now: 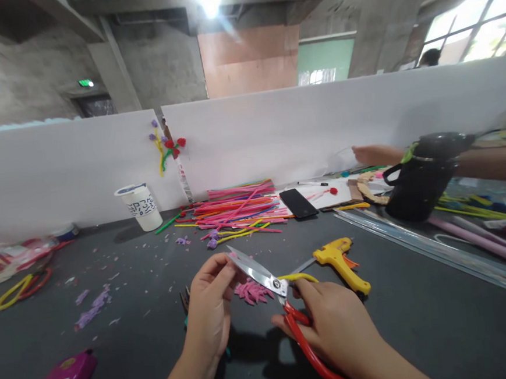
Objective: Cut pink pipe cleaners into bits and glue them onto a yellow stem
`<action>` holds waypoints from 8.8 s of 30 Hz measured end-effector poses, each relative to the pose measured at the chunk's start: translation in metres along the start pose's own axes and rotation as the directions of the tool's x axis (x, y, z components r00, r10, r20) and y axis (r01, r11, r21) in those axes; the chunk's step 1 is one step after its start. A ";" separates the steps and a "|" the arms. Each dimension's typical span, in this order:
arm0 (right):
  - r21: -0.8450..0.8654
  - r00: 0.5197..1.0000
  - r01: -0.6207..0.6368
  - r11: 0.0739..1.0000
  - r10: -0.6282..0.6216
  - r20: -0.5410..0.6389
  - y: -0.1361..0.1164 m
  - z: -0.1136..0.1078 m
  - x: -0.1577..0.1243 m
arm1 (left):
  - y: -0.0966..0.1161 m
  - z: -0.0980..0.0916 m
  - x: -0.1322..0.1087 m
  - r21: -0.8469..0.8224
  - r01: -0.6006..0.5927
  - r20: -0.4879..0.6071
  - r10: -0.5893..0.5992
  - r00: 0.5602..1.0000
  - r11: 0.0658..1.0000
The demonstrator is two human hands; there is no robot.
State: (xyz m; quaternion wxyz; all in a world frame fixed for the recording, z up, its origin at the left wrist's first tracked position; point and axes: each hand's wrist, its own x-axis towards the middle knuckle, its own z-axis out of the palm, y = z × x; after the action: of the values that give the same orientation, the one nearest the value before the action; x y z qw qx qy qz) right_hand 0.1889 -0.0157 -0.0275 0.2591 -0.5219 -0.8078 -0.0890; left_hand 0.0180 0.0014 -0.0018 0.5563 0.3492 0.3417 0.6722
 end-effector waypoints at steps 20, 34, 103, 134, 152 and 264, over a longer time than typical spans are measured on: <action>-0.082 0.997 0.046 0.996 -0.051 -0.055 0.001 0.001 0.001 | 0.000 0.000 0.002 -0.025 0.032 0.006 -0.032 0.999 0.999; -0.046 1.000 0.025 0.999 -0.025 0.008 0.000 -0.001 0.002 | 0.003 -0.002 0.004 0.025 0.025 -0.002 -0.025 1.000 0.999; 0.016 0.973 -0.019 1.000 0.015 0.231 0.013 0.010 0.002 | -0.004 -0.003 0.006 0.165 0.020 -0.064 -0.010 0.998 0.986; -0.038 0.981 0.040 0.999 -0.032 0.189 0.013 0.010 0.002 | -0.004 -0.009 0.011 0.142 0.023 0.033 -0.028 0.999 0.990; 0.580 0.907 -0.419 0.699 0.291 0.306 0.009 0.007 0.018 | -0.008 -0.001 0.003 0.179 0.259 0.193 -0.292 0.937 0.949; 0.836 0.782 -0.535 0.123 0.445 0.435 -0.002 0.001 0.024 | -0.017 0.003 -0.004 0.468 0.316 0.316 -0.490 0.812 0.825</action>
State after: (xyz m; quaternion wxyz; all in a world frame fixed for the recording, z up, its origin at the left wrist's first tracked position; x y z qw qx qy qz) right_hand 0.1792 0.0031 -0.0155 0.4919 -0.5095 -0.4949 0.5035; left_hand 0.0296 0.0005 -0.0155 0.6671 0.5084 0.4081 0.3605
